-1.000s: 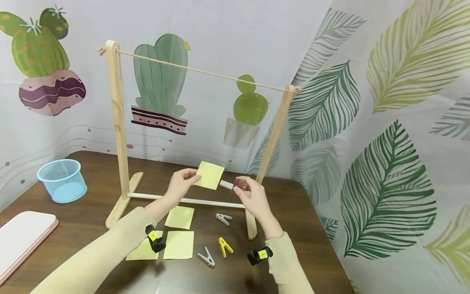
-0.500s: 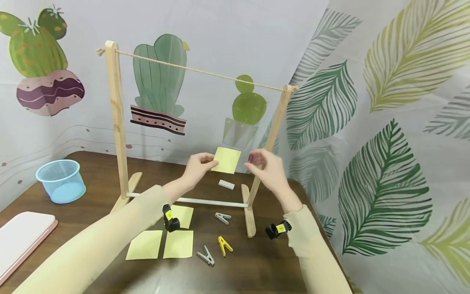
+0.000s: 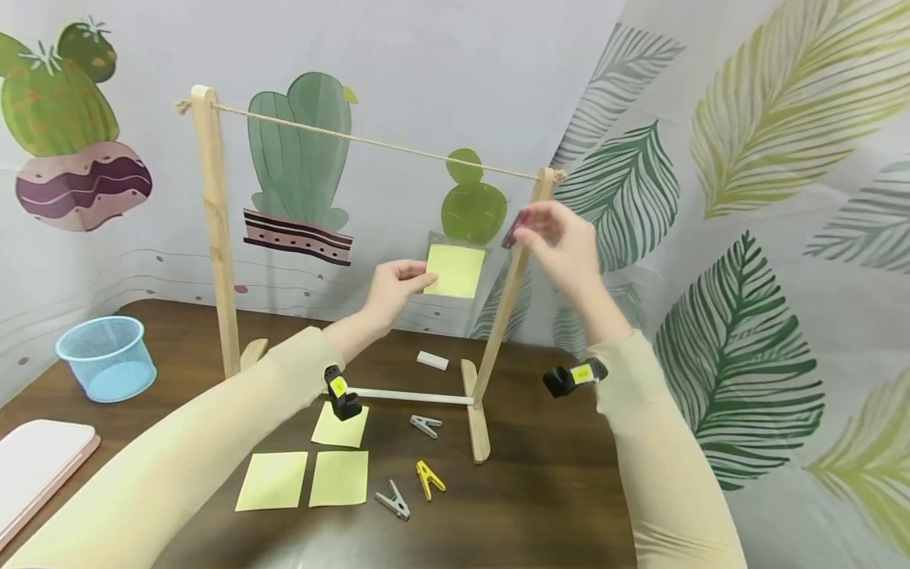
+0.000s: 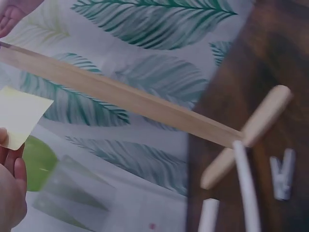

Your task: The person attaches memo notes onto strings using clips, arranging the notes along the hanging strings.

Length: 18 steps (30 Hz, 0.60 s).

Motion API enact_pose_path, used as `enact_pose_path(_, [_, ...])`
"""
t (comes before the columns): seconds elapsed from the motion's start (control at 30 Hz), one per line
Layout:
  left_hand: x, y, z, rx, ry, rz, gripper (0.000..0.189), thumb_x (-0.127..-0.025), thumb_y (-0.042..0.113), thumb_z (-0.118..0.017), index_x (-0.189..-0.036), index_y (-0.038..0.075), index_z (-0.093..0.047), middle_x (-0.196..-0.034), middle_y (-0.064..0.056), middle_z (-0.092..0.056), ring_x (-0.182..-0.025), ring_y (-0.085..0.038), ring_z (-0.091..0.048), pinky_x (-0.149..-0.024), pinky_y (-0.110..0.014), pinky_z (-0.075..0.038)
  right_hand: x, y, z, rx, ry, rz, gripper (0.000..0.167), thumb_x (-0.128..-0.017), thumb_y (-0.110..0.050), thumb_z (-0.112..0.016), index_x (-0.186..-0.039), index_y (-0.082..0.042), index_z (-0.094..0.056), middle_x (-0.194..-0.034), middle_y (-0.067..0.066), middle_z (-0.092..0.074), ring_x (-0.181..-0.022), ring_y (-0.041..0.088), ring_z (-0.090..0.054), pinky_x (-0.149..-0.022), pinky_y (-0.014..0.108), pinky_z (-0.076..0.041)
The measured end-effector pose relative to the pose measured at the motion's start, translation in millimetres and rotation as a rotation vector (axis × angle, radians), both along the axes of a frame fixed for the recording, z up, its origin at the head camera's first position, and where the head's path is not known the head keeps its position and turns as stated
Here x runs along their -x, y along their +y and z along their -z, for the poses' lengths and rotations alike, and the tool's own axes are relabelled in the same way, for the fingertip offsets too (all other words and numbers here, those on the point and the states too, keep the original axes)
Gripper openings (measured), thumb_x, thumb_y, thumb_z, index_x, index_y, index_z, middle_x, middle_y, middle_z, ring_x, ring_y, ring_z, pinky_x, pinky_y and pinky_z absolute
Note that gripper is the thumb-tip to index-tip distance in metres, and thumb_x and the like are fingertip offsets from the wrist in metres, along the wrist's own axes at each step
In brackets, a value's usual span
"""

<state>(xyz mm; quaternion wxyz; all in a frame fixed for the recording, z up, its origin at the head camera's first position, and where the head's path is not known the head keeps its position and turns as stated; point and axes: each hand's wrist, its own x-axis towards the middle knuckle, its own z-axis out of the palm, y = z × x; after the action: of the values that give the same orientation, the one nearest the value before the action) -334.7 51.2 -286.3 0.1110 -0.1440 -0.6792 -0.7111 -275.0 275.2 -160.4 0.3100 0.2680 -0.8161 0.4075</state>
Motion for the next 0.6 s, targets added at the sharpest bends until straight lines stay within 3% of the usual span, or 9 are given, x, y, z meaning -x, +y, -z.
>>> enact_pose_path(0.17, [6.4, 5.0, -27.7, -0.003, 0.056, -0.008, 0.028, -0.088, 0.013, -0.073, -0.111, -0.002, -0.071, -0.108, -0.019, -0.072, -0.096, -0.021, -0.068, -0.073, -0.020, -0.051, 3.1, -0.4, -28.0, 0.080, 0.002, -0.033, 0.018, -0.091, 0.004, -0.062, -0.109, 0.006, -0.064, -0.089, -0.015, -0.065, -0.083, 0.001, -0.062, -0.079, 0.013, -0.050])
enact_pose_path(0.33, [2.8, 11.8, -50.9, -0.005, 0.089, 0.022, 0.030, -0.088, 0.014, -0.073, -0.114, -0.002, -0.070, -0.110, -0.018, -0.072, -0.102, -0.025, -0.068, -0.080, -0.025, -0.054, 5.6, -2.6, -57.5, 0.122, 0.025, -0.028, 0.015, -0.093, 0.001, -0.062, -0.104, -0.007, -0.068, -0.087, -0.012, -0.065, -0.083, 0.003, -0.062, -0.079, 0.014, -0.048])
enact_pose_path(0.6, [-3.5, 22.4, -72.9, -0.050, 0.123, 0.024, 0.029, -0.089, 0.013, -0.073, -0.113, -0.002, -0.071, -0.109, -0.017, -0.072, -0.099, -0.020, -0.068, -0.075, -0.020, -0.052, 10.5, -10.1, -94.9, 0.146, -0.034, 0.028, 0.016, -0.092, 0.000, -0.063, -0.093, -0.015, -0.068, -0.083, -0.012, -0.066, -0.079, 0.002, -0.062, -0.077, 0.013, -0.047])
